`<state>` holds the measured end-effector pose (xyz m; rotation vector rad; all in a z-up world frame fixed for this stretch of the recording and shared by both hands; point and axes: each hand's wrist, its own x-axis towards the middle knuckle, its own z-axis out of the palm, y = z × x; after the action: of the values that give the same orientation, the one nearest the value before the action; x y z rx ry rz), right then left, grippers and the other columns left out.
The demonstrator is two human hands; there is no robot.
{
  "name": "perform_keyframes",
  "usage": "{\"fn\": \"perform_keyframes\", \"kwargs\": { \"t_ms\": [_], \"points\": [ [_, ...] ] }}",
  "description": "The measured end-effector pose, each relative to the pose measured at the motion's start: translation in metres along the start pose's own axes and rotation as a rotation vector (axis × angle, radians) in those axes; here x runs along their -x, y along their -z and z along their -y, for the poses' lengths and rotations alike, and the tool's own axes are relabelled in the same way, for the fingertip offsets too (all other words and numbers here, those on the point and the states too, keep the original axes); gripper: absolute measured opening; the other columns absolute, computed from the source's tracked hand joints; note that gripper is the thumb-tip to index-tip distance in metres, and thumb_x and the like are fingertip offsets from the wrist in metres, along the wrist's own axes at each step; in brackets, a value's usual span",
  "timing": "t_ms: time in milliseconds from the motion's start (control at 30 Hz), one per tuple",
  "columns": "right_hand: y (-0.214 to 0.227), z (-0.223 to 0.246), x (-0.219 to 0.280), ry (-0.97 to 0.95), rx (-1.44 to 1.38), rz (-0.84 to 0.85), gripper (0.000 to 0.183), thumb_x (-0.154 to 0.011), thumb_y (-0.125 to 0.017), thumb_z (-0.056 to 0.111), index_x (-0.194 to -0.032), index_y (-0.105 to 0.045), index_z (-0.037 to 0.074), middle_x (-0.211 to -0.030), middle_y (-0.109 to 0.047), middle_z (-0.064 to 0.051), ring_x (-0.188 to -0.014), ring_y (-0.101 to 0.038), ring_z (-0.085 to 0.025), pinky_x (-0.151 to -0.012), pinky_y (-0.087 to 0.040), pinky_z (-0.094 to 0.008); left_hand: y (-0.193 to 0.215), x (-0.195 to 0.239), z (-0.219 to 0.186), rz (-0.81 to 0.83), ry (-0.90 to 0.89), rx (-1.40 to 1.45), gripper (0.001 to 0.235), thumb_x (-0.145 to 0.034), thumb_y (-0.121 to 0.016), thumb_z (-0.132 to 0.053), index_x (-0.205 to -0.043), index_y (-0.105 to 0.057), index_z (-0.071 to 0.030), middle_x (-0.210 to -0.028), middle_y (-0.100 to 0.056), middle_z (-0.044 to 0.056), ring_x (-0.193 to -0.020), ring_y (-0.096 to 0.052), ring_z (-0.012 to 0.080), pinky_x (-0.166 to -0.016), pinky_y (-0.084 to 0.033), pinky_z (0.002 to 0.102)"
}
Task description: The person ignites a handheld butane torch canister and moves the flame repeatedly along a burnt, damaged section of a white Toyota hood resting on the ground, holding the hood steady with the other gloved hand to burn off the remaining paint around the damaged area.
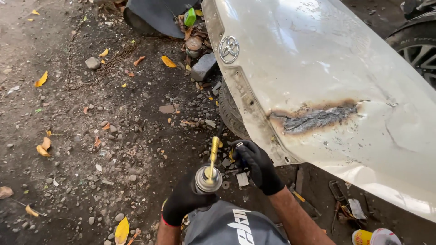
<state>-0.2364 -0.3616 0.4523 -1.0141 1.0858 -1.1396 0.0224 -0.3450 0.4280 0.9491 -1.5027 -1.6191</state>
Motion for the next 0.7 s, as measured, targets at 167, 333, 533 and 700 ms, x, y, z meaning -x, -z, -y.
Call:
{"fn": "perform_keyframes", "kwargs": {
  "t_ms": [167,333,533,700],
  "points": [
    [0.005,-0.015,-0.007,0.064,0.246,-0.044,0.040,-0.107,-0.060,0.038,-0.121,-0.066,0.001,-0.084,-0.062,-0.002,-0.072,-0.057,-0.007,-0.064,-0.048,-0.023,-0.015,0.012,0.002,0.036,0.076,0.094,0.093,-0.059,-0.090,-0.007,-0.144,-0.053,-0.006,-0.122,-0.073,0.002,-0.109,-0.068,0.0102,-0.095,-0.057,0.030],
    [-0.009,0.005,0.002,0.005,0.199,0.094,0.040,-0.097,-0.070,0.031,-0.124,-0.060,0.004,-0.083,-0.058,0.001,-0.064,-0.049,-0.005,-0.054,-0.040,-0.023,-0.022,0.019,0.011,0.012,0.090,0.200,0.092,-0.058,-0.087,-0.004,-0.144,-0.056,-0.002,-0.112,-0.071,0.003,-0.098,-0.067,0.0129,-0.084,-0.057,0.031],
    [-0.013,0.008,0.006,-0.007,0.215,0.090,0.033,-0.096,-0.068,0.027,-0.121,-0.062,0.007,-0.081,-0.062,0.000,-0.061,-0.051,-0.006,-0.055,-0.046,-0.024,-0.028,0.025,0.020,-0.004,0.038,0.119,0.087,-0.061,-0.089,-0.007,-0.143,-0.058,-0.005,-0.117,-0.074,0.002,-0.102,-0.069,0.0118,-0.090,-0.059,0.031],
    [-0.010,0.002,0.004,0.231,0.411,0.056,0.034,-0.107,-0.049,0.032,-0.120,-0.068,0.006,-0.084,-0.068,0.002,-0.067,-0.058,-0.003,-0.059,-0.049,-0.021,-0.037,0.025,0.012,0.013,-0.019,0.045,0.090,-0.058,-0.093,-0.008,-0.140,-0.058,-0.005,-0.125,-0.073,0.005,-0.113,-0.069,0.0145,-0.100,-0.057,0.034]
  ]
}}
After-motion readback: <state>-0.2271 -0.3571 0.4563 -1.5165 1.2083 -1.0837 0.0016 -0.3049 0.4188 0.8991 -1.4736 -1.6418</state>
